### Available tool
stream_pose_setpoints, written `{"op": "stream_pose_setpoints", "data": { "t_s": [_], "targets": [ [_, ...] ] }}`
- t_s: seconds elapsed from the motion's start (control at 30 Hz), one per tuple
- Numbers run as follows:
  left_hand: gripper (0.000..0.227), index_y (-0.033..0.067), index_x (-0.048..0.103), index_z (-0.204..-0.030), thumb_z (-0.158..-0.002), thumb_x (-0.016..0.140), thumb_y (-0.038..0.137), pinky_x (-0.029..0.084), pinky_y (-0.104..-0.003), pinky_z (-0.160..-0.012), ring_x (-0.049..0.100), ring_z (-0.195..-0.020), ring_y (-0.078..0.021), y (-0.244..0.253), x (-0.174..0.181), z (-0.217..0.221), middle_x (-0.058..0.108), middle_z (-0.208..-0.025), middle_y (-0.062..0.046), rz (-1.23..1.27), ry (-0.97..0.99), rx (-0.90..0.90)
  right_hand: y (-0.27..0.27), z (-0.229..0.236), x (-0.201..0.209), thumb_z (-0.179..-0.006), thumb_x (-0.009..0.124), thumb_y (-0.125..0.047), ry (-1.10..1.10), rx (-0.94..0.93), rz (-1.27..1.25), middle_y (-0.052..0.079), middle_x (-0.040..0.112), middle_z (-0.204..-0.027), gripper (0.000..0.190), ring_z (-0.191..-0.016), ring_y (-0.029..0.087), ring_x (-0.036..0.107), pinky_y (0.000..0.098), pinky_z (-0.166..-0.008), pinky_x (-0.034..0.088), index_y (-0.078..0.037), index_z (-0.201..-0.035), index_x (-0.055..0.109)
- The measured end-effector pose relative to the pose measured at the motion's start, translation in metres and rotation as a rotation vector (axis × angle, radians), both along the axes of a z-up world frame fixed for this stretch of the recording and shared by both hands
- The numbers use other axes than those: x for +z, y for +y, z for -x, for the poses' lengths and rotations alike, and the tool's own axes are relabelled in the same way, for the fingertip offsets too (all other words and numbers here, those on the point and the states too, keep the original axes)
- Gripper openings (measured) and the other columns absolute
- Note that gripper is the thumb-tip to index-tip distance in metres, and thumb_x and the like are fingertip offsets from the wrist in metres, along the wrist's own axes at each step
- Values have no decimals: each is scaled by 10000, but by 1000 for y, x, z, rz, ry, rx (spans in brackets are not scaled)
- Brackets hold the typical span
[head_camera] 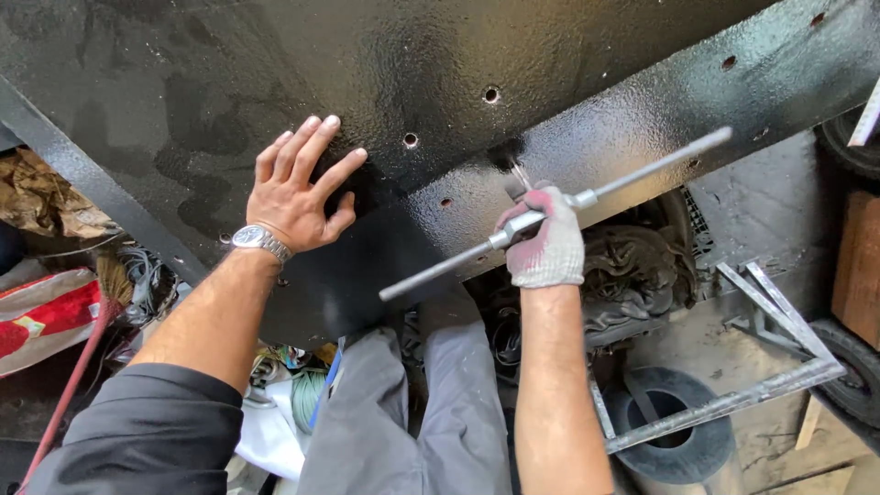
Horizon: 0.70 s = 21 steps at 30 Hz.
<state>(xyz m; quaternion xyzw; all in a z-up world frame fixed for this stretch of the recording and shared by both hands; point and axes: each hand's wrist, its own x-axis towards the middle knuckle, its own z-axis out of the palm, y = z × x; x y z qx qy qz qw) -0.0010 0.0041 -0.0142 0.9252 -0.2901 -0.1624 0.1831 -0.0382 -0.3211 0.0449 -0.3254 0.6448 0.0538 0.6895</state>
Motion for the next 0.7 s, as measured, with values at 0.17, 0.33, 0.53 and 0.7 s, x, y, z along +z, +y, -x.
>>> {"op": "stream_pose_setpoints", "data": {
  "t_s": [0.17,0.33,0.53,0.7],
  "targets": [
    [647,337,569,-1509,-873,686,356,240,-452,-1270,341,-1547,-278,0,-1,-1,367,-1675,-88,4,-7,6,-5,5,-1,-788,606,68,-17,295,203,215,723,-962,209,-575,185,603,346,-563,545,-29,-970,576],
    [654,300,565,-1537,-897,697,341,243,-463,-1287,342,-1573,-286,0,2,0,371,-1693,-104,13,-31,-13,-8,2,-3,-800,635,19,47,66,45,187,707,-880,198,-556,145,560,315,-535,508,-74,-963,573],
    [669,314,569,-1519,-863,695,334,245,-470,-1273,336,-1558,-288,-1,0,-1,373,-1676,-109,-2,-11,-1,3,1,-11,-854,627,-168,7,-172,-66,145,646,-808,180,-508,230,567,389,-503,507,-55,-838,488],
    [677,323,550,-1533,-872,695,338,242,-470,-1275,322,-1565,-285,1,-1,1,365,-1682,-107,-7,-2,-2,12,-7,19,-976,632,-406,43,-144,-31,152,616,-889,439,-620,216,614,351,-604,512,18,-1084,611]
  ]
}}
